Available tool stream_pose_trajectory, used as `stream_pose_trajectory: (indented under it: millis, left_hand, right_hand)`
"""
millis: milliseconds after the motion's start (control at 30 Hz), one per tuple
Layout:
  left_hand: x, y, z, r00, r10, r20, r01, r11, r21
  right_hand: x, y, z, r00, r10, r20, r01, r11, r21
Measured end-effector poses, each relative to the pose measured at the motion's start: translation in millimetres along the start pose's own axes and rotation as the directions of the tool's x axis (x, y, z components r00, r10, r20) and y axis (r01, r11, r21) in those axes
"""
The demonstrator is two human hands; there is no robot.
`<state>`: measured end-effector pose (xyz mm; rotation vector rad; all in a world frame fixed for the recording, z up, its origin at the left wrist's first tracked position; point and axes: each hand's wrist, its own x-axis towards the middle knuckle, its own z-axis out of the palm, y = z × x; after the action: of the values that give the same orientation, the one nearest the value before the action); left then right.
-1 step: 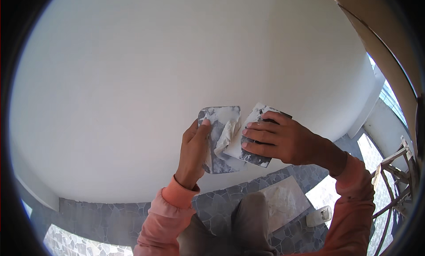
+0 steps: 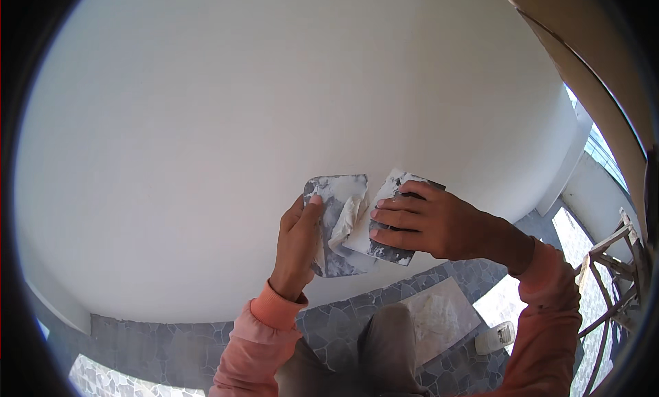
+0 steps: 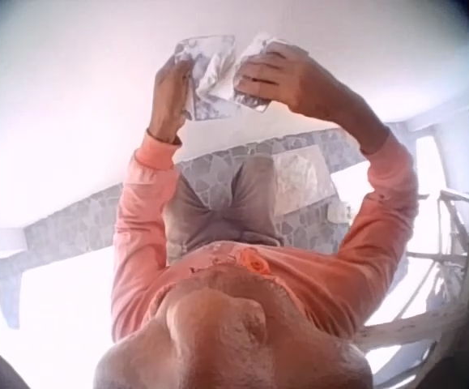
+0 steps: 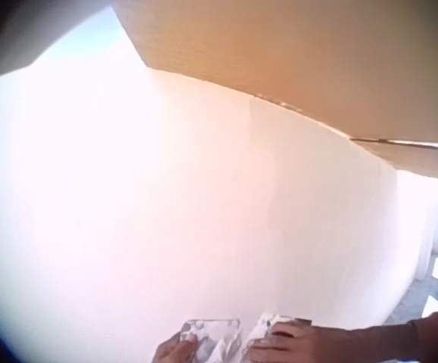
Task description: The person applies plaster along the wall and ceiling seam using a putty knife, transfers plaster between two putty knives, and smooths the plaster over the wall surface.
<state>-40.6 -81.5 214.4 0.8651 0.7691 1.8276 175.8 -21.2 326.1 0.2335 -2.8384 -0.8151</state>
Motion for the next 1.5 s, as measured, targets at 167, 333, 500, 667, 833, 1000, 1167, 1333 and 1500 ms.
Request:
stream_pose_trajectory:
  millis: [167,333,500,667,833,1000,1167,1333,1500]
  left_hand:
    - [-11.0,0.2,-4.9,0.999,-0.032,0.005,0.032,0.999,-0.042]
    - [-7.8,-8.4,-2.5,0.996,-0.072,-0.058,0.068,0.995,-0.069]
    - [-13.6,-3.8,-1.3,1.0,-0.024,-0.011,0.021,0.978,-0.207]
    - [-4.0,-11.6,-5.8,0.999,-0.015,-0.035,0.008,0.985,-0.17]
    - [-4.7,-11.4,-7.5,0.993,-0.117,-0.024,0.109,0.969,-0.224]
    - [-6.9,-2.9,-3.6,0.981,-0.191,-0.025,0.182,0.964,-0.194]
    - [-5.3,2.0,-5.1,0.963,-0.269,-0.005,0.26,0.934,-0.244]
    - [-0.4,-5.0,-10.8,0.96,-0.281,0.003,0.272,0.928,-0.255]
    - [2.3,-9.8,-13.7,0.956,-0.293,0.019,0.285,0.913,-0.291]
  right_hand:
    - [14.1,6.8,-23.1,0.982,-0.059,0.18,0.049,0.997,0.061]
    - [13.7,18.8,-63.8,0.906,0.022,0.423,-0.134,0.962,0.237]
    - [-2.6,54.1,-100.4,0.912,0.226,0.342,-0.378,0.788,0.487]
    - [-2.2,107.7,-156.6,0.749,0.661,0.047,-0.609,0.66,0.44]
    - [25.8,179.7,-201.2,0.556,0.775,-0.3,-0.76,0.62,0.193]
    - [49.1,241.5,-215.6,0.584,0.64,-0.499,-0.707,0.703,0.075]
    - [56.3,282.8,-210.3,0.659,0.413,-0.629,-0.636,0.752,-0.173]
    - [69.5,293.3,-197.1,0.679,0.402,-0.615,-0.657,0.706,-0.264]
    - [72.3,303.5,-180.7,0.723,0.303,-0.621,-0.613,0.695,-0.375]
